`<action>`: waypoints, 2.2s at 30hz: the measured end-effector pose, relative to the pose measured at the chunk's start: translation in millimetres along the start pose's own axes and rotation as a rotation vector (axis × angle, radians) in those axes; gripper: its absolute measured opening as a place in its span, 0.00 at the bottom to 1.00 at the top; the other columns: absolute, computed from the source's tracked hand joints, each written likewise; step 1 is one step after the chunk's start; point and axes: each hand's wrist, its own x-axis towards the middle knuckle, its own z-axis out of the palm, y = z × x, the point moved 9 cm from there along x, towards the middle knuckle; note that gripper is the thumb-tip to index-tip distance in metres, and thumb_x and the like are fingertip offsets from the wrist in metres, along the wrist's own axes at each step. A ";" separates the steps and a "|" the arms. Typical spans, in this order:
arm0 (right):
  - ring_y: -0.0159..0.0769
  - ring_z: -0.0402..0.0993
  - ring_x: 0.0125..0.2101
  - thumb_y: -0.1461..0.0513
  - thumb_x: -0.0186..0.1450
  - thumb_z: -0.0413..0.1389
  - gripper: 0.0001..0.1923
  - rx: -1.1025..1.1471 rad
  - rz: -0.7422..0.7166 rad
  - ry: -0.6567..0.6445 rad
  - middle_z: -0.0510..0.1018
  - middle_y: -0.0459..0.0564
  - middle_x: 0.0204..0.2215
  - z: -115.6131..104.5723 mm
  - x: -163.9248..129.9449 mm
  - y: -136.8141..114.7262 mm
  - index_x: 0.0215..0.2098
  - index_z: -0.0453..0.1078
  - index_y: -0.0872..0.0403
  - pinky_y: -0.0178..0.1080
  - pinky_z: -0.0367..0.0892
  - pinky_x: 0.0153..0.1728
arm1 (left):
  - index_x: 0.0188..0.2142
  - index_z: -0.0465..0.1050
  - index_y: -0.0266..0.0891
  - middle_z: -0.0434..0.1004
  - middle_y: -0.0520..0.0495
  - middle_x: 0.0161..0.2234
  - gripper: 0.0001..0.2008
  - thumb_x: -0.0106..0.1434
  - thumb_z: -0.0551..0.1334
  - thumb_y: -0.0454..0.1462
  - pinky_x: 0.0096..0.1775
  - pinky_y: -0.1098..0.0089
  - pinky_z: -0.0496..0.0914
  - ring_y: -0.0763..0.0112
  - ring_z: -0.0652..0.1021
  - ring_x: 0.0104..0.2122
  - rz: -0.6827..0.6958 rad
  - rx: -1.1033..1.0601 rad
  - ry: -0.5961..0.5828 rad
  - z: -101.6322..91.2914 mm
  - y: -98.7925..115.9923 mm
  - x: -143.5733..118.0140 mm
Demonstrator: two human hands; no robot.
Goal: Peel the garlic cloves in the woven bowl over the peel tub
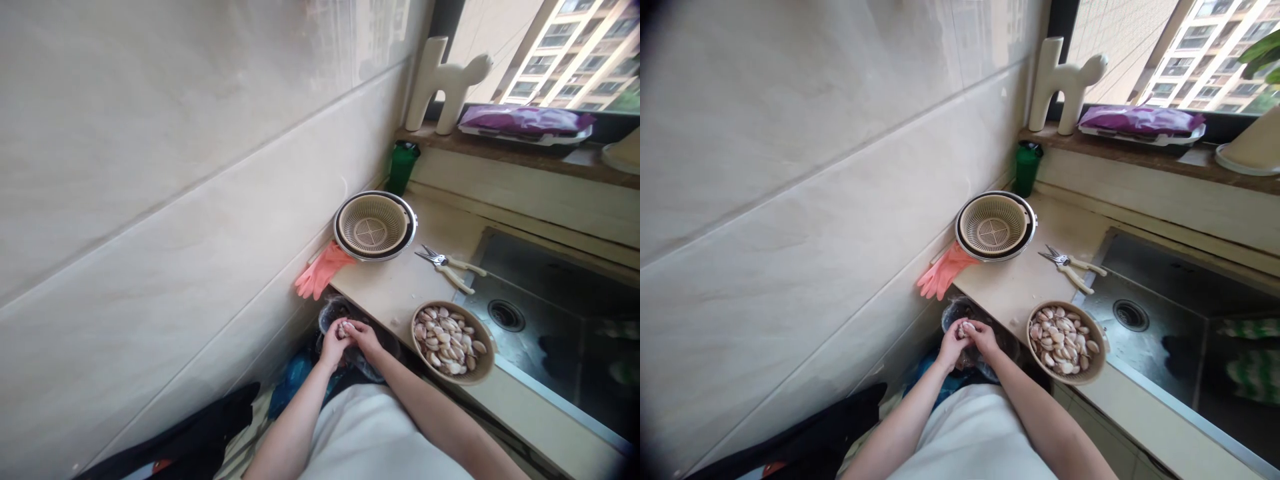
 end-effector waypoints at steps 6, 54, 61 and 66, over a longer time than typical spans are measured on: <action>0.38 0.76 0.27 0.44 0.49 0.62 0.30 0.078 0.063 0.004 0.80 0.55 0.32 4.2 -1.1 5.5 0.39 0.75 0.58 0.37 0.70 0.26 | 0.48 0.70 0.43 0.78 0.45 0.40 0.29 0.44 0.70 0.35 0.39 0.61 0.73 0.63 0.78 0.36 -0.056 -0.001 0.003 -7.5 0.4 -1.1; 0.36 0.71 0.30 0.61 0.69 0.44 0.07 -1.219 -0.775 -0.053 0.75 0.50 0.31 -104.4 -168.7 -206.8 0.39 0.61 0.54 0.35 0.61 0.29 | 0.28 0.62 0.40 0.65 0.59 0.20 0.22 0.49 0.67 0.52 0.17 0.79 0.53 0.82 0.65 0.17 -0.254 -0.218 -0.151 205.1 115.9 -90.5; 0.35 0.71 0.28 0.61 0.69 0.41 0.08 -1.181 -0.819 -0.046 0.74 0.49 0.28 -133.8 -168.6 -207.8 0.36 0.60 0.53 0.34 0.62 0.28 | 0.29 0.62 0.40 0.63 0.59 0.18 0.25 0.50 0.62 0.59 0.14 0.79 0.50 0.81 0.63 0.13 -0.231 -0.151 -0.153 237.8 117.9 -90.3; 0.33 0.68 0.26 0.57 0.70 0.41 0.10 -0.954 -0.706 -0.055 0.72 0.46 0.26 -160.0 -158.4 -208.3 0.34 0.59 0.51 0.34 0.62 0.27 | 0.32 0.65 0.40 0.67 0.56 0.22 0.23 0.52 0.62 0.57 0.17 0.77 0.52 0.79 0.65 0.17 -0.264 -0.353 -0.141 249.8 111.0 -93.7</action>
